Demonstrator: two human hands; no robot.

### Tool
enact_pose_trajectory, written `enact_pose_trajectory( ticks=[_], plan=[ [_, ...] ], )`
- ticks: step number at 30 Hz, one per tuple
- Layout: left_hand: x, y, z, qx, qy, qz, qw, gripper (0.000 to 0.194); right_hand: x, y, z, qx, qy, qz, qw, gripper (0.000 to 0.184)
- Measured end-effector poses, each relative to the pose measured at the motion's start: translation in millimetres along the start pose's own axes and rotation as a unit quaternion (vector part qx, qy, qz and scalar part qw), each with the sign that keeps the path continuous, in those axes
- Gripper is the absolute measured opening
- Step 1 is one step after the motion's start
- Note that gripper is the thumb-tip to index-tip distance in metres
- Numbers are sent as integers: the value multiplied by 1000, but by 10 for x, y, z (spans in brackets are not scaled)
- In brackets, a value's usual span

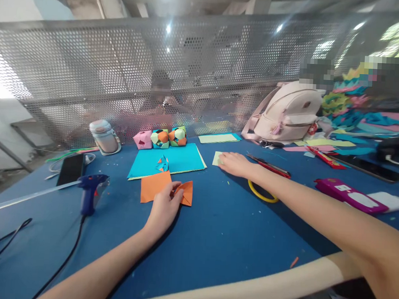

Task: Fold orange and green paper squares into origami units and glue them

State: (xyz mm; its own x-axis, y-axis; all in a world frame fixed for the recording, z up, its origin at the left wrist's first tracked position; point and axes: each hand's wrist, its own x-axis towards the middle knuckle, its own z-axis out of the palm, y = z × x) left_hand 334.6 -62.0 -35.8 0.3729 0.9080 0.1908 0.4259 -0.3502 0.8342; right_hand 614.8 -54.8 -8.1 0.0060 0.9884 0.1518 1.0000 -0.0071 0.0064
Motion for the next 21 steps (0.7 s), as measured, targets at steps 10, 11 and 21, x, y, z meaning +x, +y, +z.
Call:
enact_pose_trajectory(
  ticks=[10, 11, 21],
  plan=[
    [-29, -2, 39, -52, 10, 60, 997, 32, 345, 334, 130, -18, -102, 23, 994, 30],
    [-33, -1, 40, -43, 15, 76, 996, 29, 393, 355, 118, -10, -107, 31, 994, 31],
    [-121, 33, 21, 93, 56, 193, 975, 20, 809, 657, -62, 70, -244, 105, 962, 33]
  ],
)
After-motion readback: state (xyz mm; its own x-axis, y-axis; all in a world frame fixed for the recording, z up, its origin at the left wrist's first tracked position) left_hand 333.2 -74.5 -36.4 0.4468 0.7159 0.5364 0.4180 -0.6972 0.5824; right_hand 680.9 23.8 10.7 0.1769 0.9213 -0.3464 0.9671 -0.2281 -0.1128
